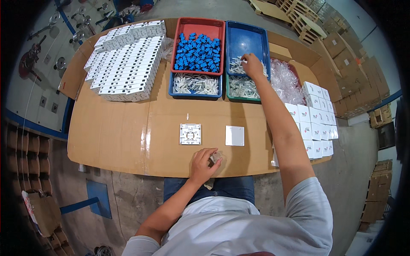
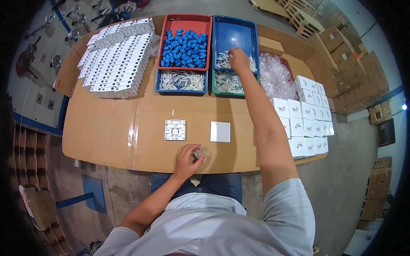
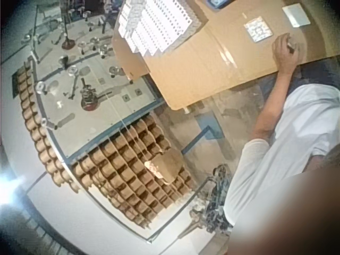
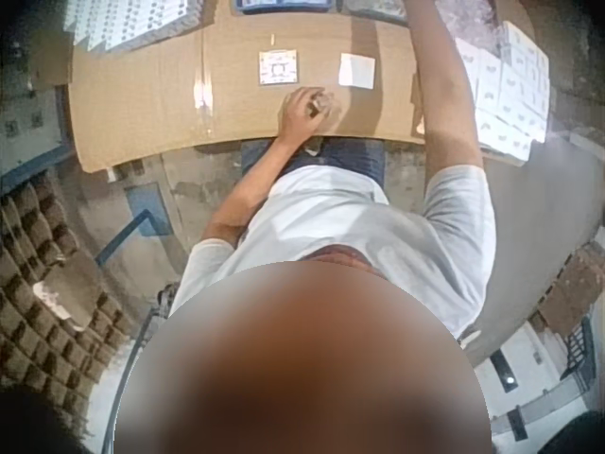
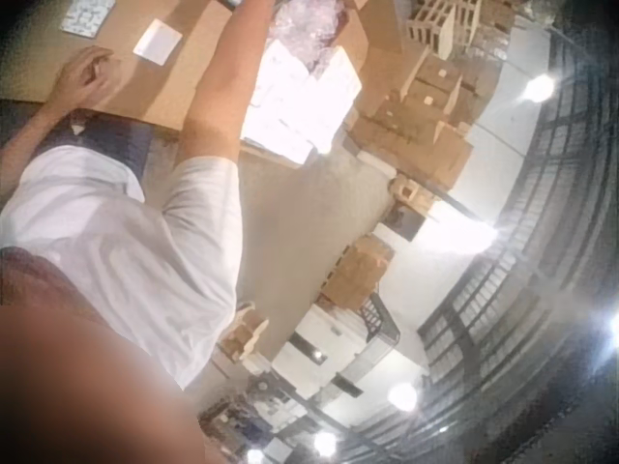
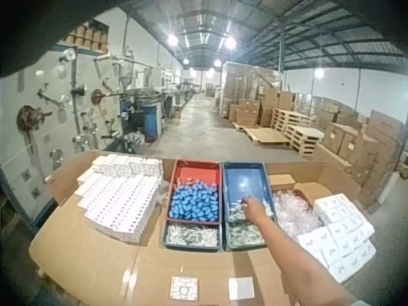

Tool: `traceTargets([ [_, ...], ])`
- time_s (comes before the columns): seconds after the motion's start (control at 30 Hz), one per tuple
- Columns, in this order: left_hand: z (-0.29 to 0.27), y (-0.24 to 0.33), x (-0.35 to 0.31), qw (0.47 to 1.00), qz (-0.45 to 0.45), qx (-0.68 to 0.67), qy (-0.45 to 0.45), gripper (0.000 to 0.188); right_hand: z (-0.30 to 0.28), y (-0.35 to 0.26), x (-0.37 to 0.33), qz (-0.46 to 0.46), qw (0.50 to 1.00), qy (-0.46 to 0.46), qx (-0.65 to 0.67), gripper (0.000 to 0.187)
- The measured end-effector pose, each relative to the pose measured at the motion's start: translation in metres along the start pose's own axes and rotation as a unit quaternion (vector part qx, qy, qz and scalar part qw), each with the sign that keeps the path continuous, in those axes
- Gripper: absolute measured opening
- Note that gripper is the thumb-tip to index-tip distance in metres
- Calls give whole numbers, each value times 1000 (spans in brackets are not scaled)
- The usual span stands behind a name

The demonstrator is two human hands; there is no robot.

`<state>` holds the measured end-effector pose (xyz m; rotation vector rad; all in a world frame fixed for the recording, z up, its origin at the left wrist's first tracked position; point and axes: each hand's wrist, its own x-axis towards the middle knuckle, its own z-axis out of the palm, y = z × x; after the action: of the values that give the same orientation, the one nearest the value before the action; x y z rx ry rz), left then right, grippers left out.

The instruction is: Packing small plastic components into individual boxes from bulk bins.

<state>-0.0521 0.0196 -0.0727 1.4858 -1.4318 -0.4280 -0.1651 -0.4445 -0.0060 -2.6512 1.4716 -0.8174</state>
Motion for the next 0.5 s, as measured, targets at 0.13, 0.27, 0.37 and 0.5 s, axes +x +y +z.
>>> traceTargets([
  [0.13,-1,0,-2,1000,-7,11,-9,40,-8,-27,-6,15,987,-151,-46,24],
  [0.27,1,3,0,1000,1,13,-5,39,4,-21,-1,30,982,-153,-109,22],
  [0.37,2,3,0,1000,2,14,-6,38,10,-9,3,12,985,-143,-100,20],
  [0.5,1,1,0,1000,-2,17,-2,39,10,-4,8,51,993,-103,-14,19],
])
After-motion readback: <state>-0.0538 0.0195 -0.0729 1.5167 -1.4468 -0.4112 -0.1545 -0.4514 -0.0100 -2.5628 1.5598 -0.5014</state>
